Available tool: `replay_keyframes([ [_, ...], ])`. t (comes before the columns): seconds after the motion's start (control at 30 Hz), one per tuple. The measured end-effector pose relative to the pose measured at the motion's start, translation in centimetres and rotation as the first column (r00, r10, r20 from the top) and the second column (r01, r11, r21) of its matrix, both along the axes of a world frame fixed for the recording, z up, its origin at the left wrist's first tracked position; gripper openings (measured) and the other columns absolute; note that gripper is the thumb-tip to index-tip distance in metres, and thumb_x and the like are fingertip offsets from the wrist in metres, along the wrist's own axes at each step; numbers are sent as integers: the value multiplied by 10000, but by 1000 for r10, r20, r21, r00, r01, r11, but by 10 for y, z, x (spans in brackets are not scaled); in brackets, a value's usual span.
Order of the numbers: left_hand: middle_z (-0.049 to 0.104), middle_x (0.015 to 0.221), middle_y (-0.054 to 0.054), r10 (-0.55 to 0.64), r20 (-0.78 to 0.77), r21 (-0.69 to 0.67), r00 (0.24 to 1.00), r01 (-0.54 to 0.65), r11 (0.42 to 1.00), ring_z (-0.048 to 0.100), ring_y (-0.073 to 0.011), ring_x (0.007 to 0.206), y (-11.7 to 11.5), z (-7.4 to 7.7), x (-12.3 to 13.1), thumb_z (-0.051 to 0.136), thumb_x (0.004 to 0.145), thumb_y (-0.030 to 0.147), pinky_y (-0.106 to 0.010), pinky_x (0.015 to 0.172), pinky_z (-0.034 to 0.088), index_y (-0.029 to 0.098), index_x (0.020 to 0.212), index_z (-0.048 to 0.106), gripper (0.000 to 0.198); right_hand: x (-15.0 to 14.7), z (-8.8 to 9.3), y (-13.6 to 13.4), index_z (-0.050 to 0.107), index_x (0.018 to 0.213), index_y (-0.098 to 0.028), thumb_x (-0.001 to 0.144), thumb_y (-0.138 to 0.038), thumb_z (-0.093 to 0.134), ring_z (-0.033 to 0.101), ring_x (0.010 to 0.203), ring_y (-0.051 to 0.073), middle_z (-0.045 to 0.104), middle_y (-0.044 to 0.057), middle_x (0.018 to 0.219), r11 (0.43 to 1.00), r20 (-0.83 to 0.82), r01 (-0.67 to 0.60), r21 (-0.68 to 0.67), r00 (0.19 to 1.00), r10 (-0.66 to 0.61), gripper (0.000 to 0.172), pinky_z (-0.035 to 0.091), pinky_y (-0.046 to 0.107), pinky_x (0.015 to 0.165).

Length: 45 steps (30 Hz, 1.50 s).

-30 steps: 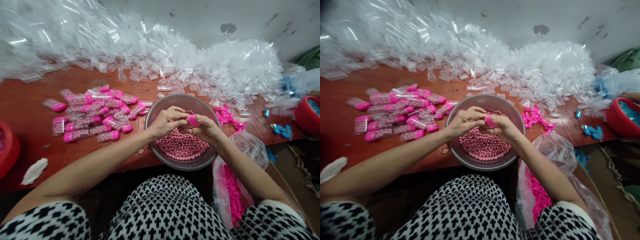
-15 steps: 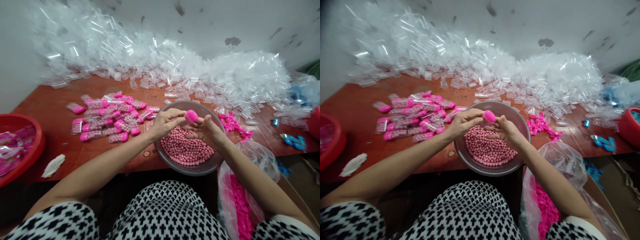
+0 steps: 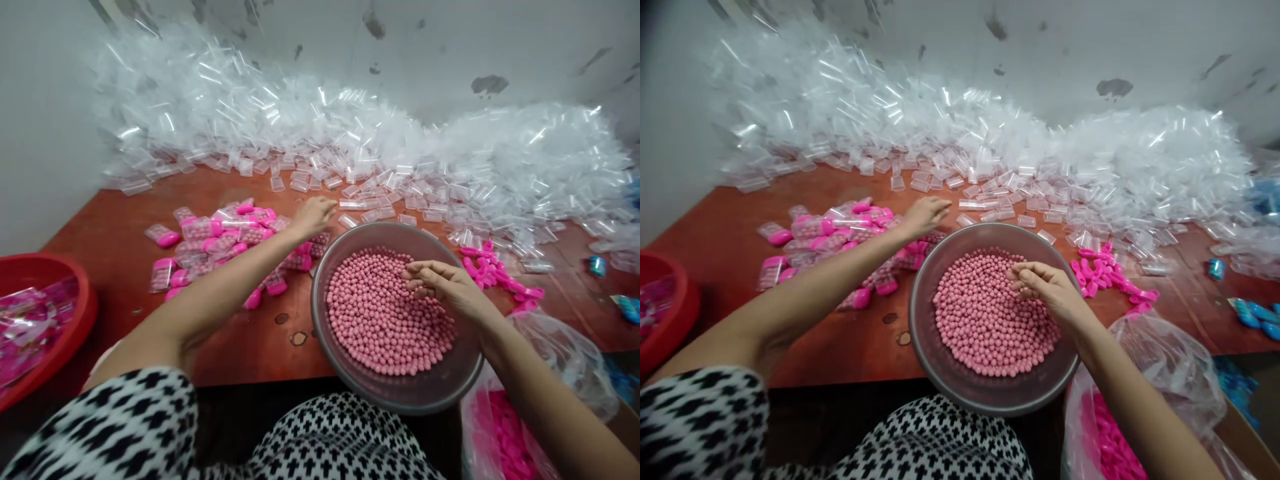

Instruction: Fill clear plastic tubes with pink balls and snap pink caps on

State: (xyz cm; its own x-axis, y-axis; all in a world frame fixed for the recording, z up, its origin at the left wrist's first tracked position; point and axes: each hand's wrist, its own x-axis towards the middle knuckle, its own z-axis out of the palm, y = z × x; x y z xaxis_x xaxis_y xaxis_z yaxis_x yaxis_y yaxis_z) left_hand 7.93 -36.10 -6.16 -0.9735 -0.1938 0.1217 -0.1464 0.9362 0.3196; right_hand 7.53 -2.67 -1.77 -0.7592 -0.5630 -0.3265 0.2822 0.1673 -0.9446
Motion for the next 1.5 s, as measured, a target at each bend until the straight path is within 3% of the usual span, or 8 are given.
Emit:
replay_keyframes([
  [0.2, 637, 1290, -176, 2, 123, -56, 992, 5, 998, 578, -337, 1218, 3, -22, -81, 567, 899, 241, -431, 963, 494, 158, 1268, 621, 382, -7, -5, 3, 758, 984, -206, 728, -551, 799, 703, 796, 158, 757, 80, 994, 989, -70, -92, 114, 992, 101, 431, 564, 267, 698],
  [0.4, 616, 1325, -148, -69, 70, -105, 995, 77, 991, 612, -295, 1180, -9, -13, -68, 534, 909, 269, -376, 963, 485, 176, 1307, 605, 415, -3, -6, 5, 727, 1052, -190, 857, -531, 664, 718, 872, 209, 757, 90, 997, 961, -330, -127, 244, 921, 205, 398, 574, 345, 788],
  [0.73, 696, 776, -49, -486, -418, -54, 768, 513, 857, 614, -161, 683, 27, 75, 39, 613, 838, 323, -274, 656, 456, 180, 917, 741, 208, -12, 25, -29, 480, 1414, -168, 905, -402, 649, 471, 1398, 279, 515, 174, 1486, 977, -950, -9, 213, 230, 210, 586, 438, 455, 1117],
  [0.93, 714, 911, -54, -271, -560, 431, 783, 554, 712, 664, -171, 820, 96, 89, 80, 687, 851, 433, -282, 718, 519, 195, 928, 712, 251, 11, 38, -45, 665, 962, -174, 929, -327, 574, 702, 757, 186, 733, 42, 835, 954, -843, -186, 237, 449, 297, 181, 542, 314, 746],
  [1.1, 716, 926, 10, 178, -660, 730, 730, 565, 384, 701, -148, 803, 105, 95, 92, 585, 941, 478, -308, 731, 599, 274, 961, 577, 205, 37, 23, -20, 611, 844, -164, 901, -413, 565, 660, 589, 147, 670, 25, 719, 953, -534, -224, 203, 791, 300, 259, 520, 264, 582],
  [1.23, 723, 914, -22, -14, -606, 642, 795, 500, 582, 689, -145, 726, 101, 101, 97, 690, 878, 393, -281, 651, 575, 225, 967, 594, 213, 15, 11, 4, 670, 999, -150, 905, -406, 552, 693, 728, 207, 721, 74, 822, 909, -597, -93, 405, 727, 341, 296, 549, 341, 704],
  [1.37, 701, 824, -49, -446, -148, 144, 883, 465, 873, 677, -195, 778, 109, 84, 81, 721, 798, 226, -300, 704, 513, 164, 874, 666, 113, -25, 5, 14, 587, 1312, -129, 826, -295, 647, 636, 1157, 306, 655, 179, 1303, 887, -808, 160, 434, 504, 305, 517, 471, 471, 1006],
  [1.5, 720, 909, -98, -578, 356, -247, 735, 670, 700, 686, -223, 862, 132, 61, 63, 560, 875, 122, -294, 729, 486, 152, 820, 700, 153, -35, -5, 23, 650, 1246, -151, 834, -294, 628, 679, 1066, 270, 716, 131, 1208, 901, -815, 177, 395, 521, 255, 437, 514, 430, 943],
])
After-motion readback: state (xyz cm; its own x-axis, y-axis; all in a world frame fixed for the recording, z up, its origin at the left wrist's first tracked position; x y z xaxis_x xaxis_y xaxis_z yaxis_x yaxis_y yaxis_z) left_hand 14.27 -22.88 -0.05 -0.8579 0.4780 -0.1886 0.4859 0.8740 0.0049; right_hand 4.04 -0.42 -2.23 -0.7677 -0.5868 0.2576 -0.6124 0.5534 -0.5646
